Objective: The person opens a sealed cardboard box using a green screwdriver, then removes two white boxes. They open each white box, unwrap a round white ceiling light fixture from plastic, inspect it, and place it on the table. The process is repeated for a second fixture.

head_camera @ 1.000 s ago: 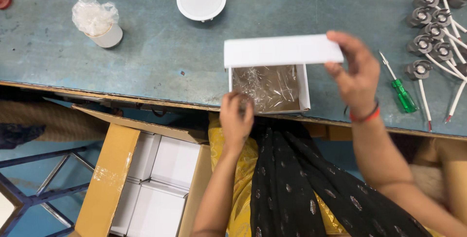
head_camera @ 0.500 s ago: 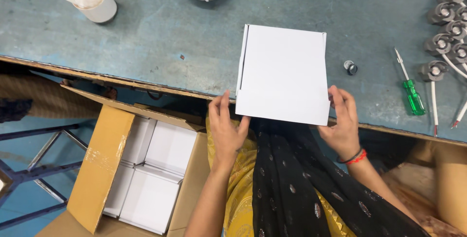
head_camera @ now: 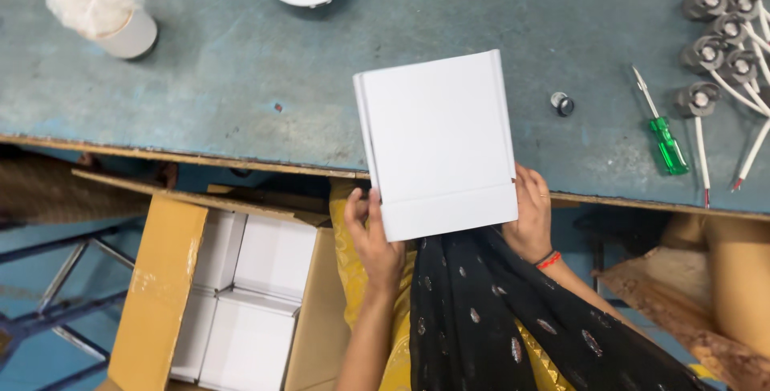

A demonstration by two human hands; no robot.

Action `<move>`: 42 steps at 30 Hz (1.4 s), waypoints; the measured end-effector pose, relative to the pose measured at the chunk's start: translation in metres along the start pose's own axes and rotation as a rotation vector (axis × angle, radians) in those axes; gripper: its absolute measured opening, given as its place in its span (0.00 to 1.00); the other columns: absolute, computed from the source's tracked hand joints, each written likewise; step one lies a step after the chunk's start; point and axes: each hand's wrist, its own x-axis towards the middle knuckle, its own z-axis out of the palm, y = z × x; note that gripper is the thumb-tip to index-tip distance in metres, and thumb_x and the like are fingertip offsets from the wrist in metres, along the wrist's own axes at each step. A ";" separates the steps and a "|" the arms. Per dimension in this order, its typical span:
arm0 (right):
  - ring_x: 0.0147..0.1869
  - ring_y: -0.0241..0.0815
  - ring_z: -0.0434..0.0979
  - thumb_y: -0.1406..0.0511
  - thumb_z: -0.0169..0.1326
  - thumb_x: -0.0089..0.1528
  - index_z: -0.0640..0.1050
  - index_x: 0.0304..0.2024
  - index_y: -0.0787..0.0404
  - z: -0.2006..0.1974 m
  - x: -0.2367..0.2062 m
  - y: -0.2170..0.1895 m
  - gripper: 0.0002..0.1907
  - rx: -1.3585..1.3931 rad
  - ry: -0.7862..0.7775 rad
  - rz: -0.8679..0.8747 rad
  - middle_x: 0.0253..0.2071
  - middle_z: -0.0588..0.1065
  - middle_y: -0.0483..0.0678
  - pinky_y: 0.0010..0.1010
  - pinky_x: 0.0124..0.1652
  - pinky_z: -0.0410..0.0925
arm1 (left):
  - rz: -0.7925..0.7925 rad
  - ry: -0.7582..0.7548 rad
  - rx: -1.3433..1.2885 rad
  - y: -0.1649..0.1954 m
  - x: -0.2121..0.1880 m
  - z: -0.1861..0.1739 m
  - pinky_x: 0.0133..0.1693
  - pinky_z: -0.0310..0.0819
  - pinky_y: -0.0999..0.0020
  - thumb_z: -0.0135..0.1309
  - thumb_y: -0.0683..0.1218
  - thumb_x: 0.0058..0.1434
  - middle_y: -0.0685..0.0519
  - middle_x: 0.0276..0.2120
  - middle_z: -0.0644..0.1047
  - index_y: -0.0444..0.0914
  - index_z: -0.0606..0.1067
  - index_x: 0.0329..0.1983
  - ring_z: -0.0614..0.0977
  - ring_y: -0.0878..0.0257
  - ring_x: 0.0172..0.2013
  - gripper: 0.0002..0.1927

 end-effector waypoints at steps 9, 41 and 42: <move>0.67 0.65 0.71 0.75 0.45 0.62 0.71 0.60 0.76 -0.046 0.042 -0.030 0.23 0.113 -0.149 -0.034 0.62 0.71 0.69 0.46 0.65 0.65 | -0.110 -0.207 0.020 0.033 0.030 -0.048 0.60 0.65 0.47 0.43 0.46 0.68 0.31 0.57 0.73 0.28 0.64 0.71 0.74 0.36 0.58 0.30; 0.21 0.56 0.75 0.52 0.42 0.77 0.77 0.19 0.59 -0.082 0.217 -0.019 0.34 -0.615 -0.294 -0.169 0.18 0.73 0.54 0.45 0.24 0.67 | 0.339 -0.389 -0.023 0.059 0.245 -0.087 0.50 0.73 0.52 0.63 0.50 0.58 0.35 0.63 0.71 0.28 0.62 0.71 0.75 0.41 0.56 0.41; 0.21 0.56 0.75 0.52 0.42 0.77 0.77 0.19 0.59 -0.081 0.214 -0.018 0.34 -0.607 -0.287 -0.171 0.19 0.73 0.54 0.45 0.24 0.67 | 0.353 -0.433 -0.186 0.056 0.249 -0.088 0.55 0.71 0.53 0.68 0.50 0.51 0.37 0.66 0.67 0.31 0.61 0.70 0.71 0.43 0.61 0.47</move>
